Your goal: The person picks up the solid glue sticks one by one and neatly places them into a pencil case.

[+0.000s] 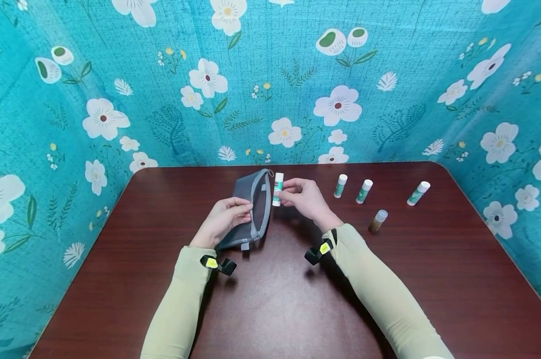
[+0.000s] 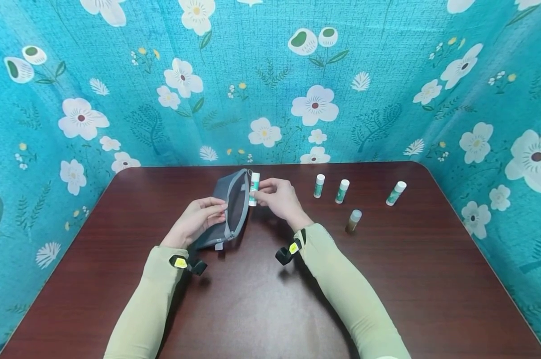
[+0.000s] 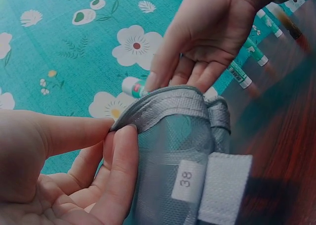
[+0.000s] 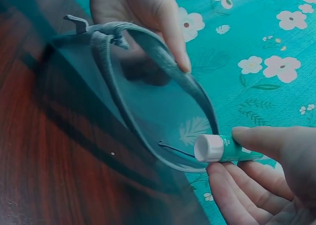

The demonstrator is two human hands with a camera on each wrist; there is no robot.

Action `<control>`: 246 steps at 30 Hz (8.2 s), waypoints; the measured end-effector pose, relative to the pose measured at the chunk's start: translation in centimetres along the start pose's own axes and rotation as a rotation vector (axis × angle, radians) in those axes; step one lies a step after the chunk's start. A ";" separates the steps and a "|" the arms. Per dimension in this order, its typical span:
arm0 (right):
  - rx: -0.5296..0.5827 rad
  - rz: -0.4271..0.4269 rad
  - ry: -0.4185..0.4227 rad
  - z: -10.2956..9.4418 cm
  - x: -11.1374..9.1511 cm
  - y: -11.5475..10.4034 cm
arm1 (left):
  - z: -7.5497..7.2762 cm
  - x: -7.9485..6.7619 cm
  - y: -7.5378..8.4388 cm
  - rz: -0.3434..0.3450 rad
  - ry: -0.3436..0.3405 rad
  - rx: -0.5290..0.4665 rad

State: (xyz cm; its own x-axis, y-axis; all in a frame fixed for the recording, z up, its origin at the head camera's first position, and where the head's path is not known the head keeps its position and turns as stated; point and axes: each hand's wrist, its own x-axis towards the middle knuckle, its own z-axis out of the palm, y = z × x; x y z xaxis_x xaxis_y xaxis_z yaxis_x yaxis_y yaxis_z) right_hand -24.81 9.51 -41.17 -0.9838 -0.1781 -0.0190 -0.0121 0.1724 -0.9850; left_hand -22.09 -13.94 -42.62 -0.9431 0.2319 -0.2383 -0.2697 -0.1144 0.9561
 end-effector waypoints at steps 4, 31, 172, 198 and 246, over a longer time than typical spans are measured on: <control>0.005 0.043 -0.008 0.4 0.0 0.3 | 0.0 0.0 0.0 0.000 -0.002 -0.001; 0.059 0.260 -0.031 2.3 0.7 3.1 | 0.7 -0.1 -0.1 -0.021 -0.012 0.017; -0.428 0.016 0.310 -15.5 -11.4 -1.0 | 0.1 0.0 -0.2 0.005 -0.056 0.003; -0.519 0.045 0.243 -16.4 -11.5 4.7 | 0.3 0.0 -0.1 0.017 -0.048 0.000; -0.590 0.048 0.187 -17.1 -11.4 6.8 | 0.1 -0.1 0.0 0.022 -0.073 -0.025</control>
State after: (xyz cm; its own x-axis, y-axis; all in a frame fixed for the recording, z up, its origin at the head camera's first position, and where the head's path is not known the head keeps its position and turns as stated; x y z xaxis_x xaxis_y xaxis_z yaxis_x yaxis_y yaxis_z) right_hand -16.69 29.27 -44.69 -0.9997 0.0067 0.0225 -0.0116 0.6922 -0.7216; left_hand -21.94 -13.86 -42.57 -0.9323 0.2992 -0.2034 -0.2549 -0.1442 0.9562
